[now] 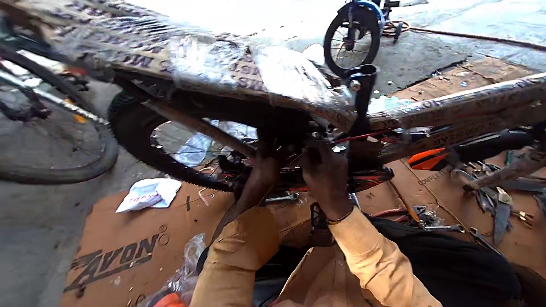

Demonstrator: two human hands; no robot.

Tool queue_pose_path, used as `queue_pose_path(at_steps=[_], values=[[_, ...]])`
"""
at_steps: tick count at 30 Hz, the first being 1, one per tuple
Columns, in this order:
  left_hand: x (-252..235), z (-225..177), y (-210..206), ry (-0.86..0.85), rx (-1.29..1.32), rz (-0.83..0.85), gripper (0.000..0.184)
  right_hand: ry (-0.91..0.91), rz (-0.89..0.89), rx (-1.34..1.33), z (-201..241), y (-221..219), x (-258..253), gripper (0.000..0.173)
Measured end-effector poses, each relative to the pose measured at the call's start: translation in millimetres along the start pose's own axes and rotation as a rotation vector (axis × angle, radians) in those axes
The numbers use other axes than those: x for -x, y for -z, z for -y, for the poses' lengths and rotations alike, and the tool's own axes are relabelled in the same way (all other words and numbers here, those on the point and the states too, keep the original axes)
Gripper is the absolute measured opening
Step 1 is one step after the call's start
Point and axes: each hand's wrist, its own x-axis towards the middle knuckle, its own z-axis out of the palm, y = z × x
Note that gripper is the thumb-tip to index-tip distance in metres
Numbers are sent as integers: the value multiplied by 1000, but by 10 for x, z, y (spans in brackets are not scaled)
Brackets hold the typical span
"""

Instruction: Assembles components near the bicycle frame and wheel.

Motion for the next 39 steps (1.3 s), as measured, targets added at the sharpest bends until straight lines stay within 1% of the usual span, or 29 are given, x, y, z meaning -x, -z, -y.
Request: queue_pose_path(at_steps=[3,4,5,7,10,12,14,17,19,21,23,25,26,27,28,29,30,31,32,33,34,36,38,39], values=[[33,-35,-25,5,-9,-8,79,15,19,-3,7,13,-33,15],[40,-51,-39,14,-7,-24,74,21,21,3,9,5,-40,16],[43,-60,-47,27,3,-39,69,34,21,6,5,-9,-40,17],[32,-44,-35,61,23,-37,71,68,28,9,-15,-17,-29,19],[18,-32,-52,41,50,-27,65,69,83,-3,-37,30,-4,27],[9,-41,-56,35,101,-10,71,47,133,-9,-33,65,13,34],[5,-47,-58,15,138,9,78,48,124,-22,-50,60,4,31],[5,-78,-71,20,133,9,82,45,88,-42,-43,29,-24,24],[-6,-66,-74,-4,147,26,84,14,79,-71,-36,22,-24,24],[6,-75,-70,-52,154,30,85,-16,92,-132,-65,11,-12,26],[9,-70,-62,-80,135,18,82,-18,93,-209,-122,-15,26,31],[34,-88,-72,-76,89,19,79,56,118,-265,-152,13,161,41],[46,-110,-82,-66,57,15,77,120,190,-294,-170,47,275,47],[55,-135,-88,-55,25,2,75,163,278,-324,-196,73,425,48],[63,-157,-85,-46,-5,-14,75,178,386,-328,-229,98,613,40],[64,-162,-79,-43,-14,-26,77,176,526,-297,-235,130,808,32],[57,-160,-71,-51,-5,-27,78,143,710,-243,-212,170,985,27],[38,-146,-63,-75,5,-21,77,104,910,-194,-211,183,1142,24],[12,-131,-41,-91,5,5,76,92,1051,-180,-333,148,1311,22],[-6,-113,-23,-109,-3,20,75,90,1132,-168,-527,88,1470,21],[-9,-111,-16,-113,-10,28,75,79,1177,-129,-702,38,1584,22],[-26,-103,-35,-109,-5,29,75,78,1224,8,-944,-73,1661,27],[-39,-96,-40,-71,17,42,82,105,1337,164,-950,-220,1612,36],[-42,-88,-41,-67,32,41,85,118,1434,248,-859,-297,1539,40]])
